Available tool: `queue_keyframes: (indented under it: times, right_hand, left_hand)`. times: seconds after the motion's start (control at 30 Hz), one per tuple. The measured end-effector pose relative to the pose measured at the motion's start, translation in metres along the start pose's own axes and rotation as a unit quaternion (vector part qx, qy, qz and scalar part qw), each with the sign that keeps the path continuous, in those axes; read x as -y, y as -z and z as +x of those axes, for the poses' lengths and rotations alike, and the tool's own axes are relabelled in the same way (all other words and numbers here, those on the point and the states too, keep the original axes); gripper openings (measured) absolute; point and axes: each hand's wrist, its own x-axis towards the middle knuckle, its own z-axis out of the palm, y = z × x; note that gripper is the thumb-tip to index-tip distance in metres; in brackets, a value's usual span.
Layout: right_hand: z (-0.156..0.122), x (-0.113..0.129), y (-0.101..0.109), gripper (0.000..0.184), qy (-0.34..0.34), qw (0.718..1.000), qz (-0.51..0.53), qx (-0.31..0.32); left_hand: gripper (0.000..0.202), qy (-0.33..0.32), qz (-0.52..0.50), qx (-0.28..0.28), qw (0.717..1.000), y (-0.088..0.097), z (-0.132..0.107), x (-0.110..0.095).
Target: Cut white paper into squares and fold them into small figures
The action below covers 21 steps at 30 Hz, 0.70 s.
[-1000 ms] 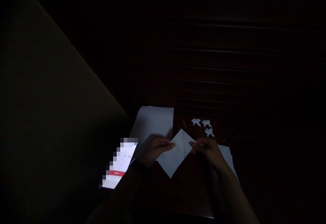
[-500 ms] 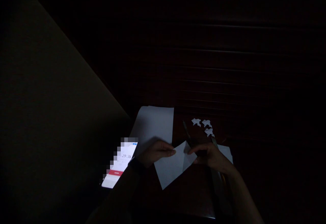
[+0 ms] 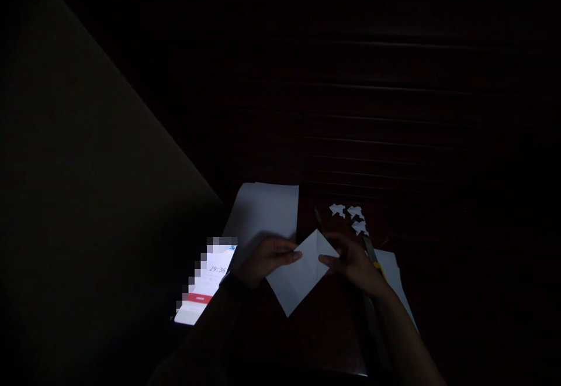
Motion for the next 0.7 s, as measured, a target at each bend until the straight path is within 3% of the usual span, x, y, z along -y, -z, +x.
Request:
queue_keyframes:
  times: [0.1, 0.17, 0.37, 0.57, 0.7]
  right_hand:
    - [-0.001, 0.002, 0.002, 0.028, -0.042, 0.996, 0.003, 0.079]
    - [-0.003, 0.003, 0.006, 0.027, -0.053, 0.994, -0.013, 0.094]
    - [-0.003, 0.004, 0.008, 0.027, -0.058, 0.993, -0.003, 0.102]
    - [-0.001, -0.002, 0.011, 0.029, -0.058, 0.993, 0.044, 0.092]
    - [-0.002, -0.012, 0.014, 0.026, -0.072, 0.989, 0.111, 0.073]
  left_hand:
    - [0.029, -0.004, 0.001, 0.001, 1.000, 0.000, -0.001, -0.001]
    - [0.028, -0.007, 0.009, 0.003, 1.000, 0.000, -0.001, -0.002]
    - [0.026, 0.001, 0.021, -0.012, 1.000, 0.001, 0.001, 0.002]
    - [0.041, 0.022, -0.049, 0.026, 0.998, 0.005, -0.001, 0.001]
    - [0.032, 0.020, -0.058, 0.018, 0.998, 0.004, -0.003, -0.004]
